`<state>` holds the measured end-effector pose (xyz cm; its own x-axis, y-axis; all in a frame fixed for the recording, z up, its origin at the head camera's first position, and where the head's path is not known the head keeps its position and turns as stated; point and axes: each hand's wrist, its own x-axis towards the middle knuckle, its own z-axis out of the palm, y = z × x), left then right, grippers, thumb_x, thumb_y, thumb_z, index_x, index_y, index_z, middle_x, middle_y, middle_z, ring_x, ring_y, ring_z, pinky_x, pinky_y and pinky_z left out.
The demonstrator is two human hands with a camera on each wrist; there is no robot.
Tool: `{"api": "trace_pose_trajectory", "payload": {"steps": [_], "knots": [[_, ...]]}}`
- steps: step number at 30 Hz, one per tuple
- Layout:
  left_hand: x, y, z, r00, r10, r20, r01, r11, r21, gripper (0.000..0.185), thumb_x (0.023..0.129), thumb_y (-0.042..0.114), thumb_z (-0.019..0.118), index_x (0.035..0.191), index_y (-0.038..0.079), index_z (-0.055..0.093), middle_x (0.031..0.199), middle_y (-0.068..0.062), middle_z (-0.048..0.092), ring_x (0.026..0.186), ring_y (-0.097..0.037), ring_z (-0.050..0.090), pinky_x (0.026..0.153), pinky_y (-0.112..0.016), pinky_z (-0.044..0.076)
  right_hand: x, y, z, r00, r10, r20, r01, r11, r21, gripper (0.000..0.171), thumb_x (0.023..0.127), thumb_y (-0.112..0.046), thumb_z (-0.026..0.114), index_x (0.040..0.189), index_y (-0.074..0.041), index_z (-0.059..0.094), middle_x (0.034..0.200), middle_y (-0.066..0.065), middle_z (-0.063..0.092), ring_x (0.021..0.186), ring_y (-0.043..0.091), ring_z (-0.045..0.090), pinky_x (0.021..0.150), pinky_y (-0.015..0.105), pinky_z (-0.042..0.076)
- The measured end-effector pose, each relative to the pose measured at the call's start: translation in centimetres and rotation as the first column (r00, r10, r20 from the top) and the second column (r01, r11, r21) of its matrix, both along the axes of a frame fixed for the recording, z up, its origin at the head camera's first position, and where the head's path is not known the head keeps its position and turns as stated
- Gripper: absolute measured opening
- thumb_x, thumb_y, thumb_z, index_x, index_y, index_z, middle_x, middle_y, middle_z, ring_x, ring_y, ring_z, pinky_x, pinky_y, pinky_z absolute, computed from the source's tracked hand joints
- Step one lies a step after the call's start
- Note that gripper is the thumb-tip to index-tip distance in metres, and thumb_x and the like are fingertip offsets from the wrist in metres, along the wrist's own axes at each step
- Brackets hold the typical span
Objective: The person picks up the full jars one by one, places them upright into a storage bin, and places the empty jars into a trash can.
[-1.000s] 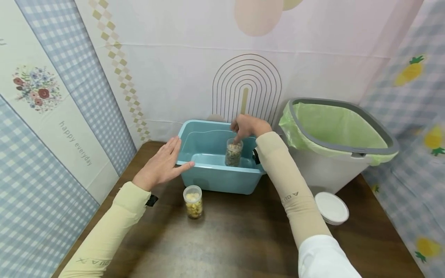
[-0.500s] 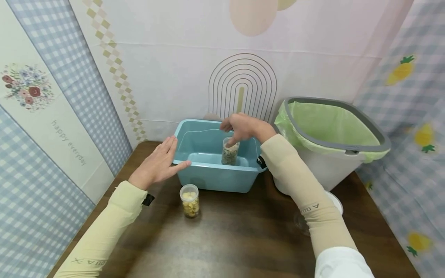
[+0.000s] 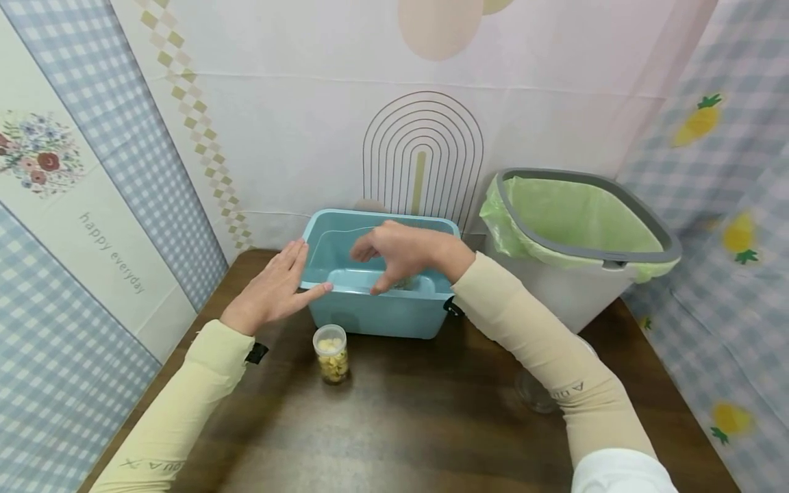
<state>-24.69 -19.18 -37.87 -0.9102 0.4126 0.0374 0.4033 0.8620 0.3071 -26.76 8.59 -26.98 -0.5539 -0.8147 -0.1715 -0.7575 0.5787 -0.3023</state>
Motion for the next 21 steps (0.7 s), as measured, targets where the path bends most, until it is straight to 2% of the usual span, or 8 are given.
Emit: {"api": "trace_pose_trajectory", "payload": {"steps": [2, 7, 11, 15, 21], "knots": [[0.0, -0.1, 0.0, 1.000, -0.003, -0.001, 0.003, 1.000, 0.002, 0.106, 0.105, 0.069, 0.042, 0.167, -0.007, 0.003, 0.177, -0.025, 0.002, 0.166, -0.042, 0.002, 0.135, -0.059, 0.009, 0.8, -0.7, -0.2, 0.999, 0.034, 0.014, -0.034, 0.999, 0.010, 0.066, 0.089, -0.027, 0.087, 0.145, -0.005, 0.062, 0.147, 0.012, 0.065, 0.134, 0.023, 0.066, 0.113, 0.036, 0.054], [0.1, -0.2, 0.0, 1.000, -0.017, 0.000, 0.017, 1.000, 0.002, 0.105, 0.106, 0.067, 0.043, 0.167, -0.007, 0.002, 0.177, -0.025, -0.001, 0.166, -0.042, 0.001, 0.134, -0.060, 0.009, 2.3, -2.3, -1.2, 0.995, 0.102, 0.020, -0.103, 0.993, 0.060, 0.067, 0.089, -0.030, 0.087, 0.147, -0.007, 0.062, 0.147, 0.006, 0.067, 0.133, 0.019, 0.066, 0.112, 0.032, 0.054], [0.1, -0.2, 0.0, 1.000, -0.028, -0.009, 0.028, 1.000, -0.014, 0.101, 0.108, 0.062, 0.045, 0.166, -0.008, 0.003, 0.177, -0.026, -0.002, 0.166, -0.043, 0.002, 0.134, -0.060, 0.009, 3.2, -3.5, -2.3, 0.992, 0.126, 0.032, -0.128, 0.987, 0.092, 0.069, 0.089, -0.033, 0.087, 0.148, -0.008, 0.061, 0.147, 0.004, 0.067, 0.133, 0.017, 0.066, 0.113, 0.031, 0.053], [0.2, -0.2, 0.0, 1.000, -0.022, -0.014, 0.022, 1.000, -0.013, 0.103, 0.107, 0.064, 0.045, 0.166, -0.008, 0.003, 0.177, -0.026, 0.000, 0.166, -0.043, 0.003, 0.135, -0.059, 0.010, 3.8, -4.4, -3.5, 0.990, 0.133, 0.040, -0.137, 0.982, 0.129, 0.070, 0.090, -0.037, 0.086, 0.148, -0.008, 0.060, 0.148, 0.004, 0.065, 0.134, 0.017, 0.064, 0.115, 0.032, 0.052], [0.2, -0.2, 0.0, 1.000, -0.007, -0.002, 0.007, 1.000, -0.001, 0.107, 0.104, 0.071, 0.043, 0.167, -0.007, 0.003, 0.177, -0.024, 0.000, 0.166, -0.042, 0.001, 0.135, -0.059, 0.009, 4.2, -5.4, -5.4, 0.984, 0.178, 0.011, -0.177, 0.975, 0.133, 0.069, 0.091, -0.034, 0.085, 0.148, -0.005, 0.060, 0.149, 0.008, 0.064, 0.134, 0.019, 0.065, 0.114, 0.031, 0.052]]}}
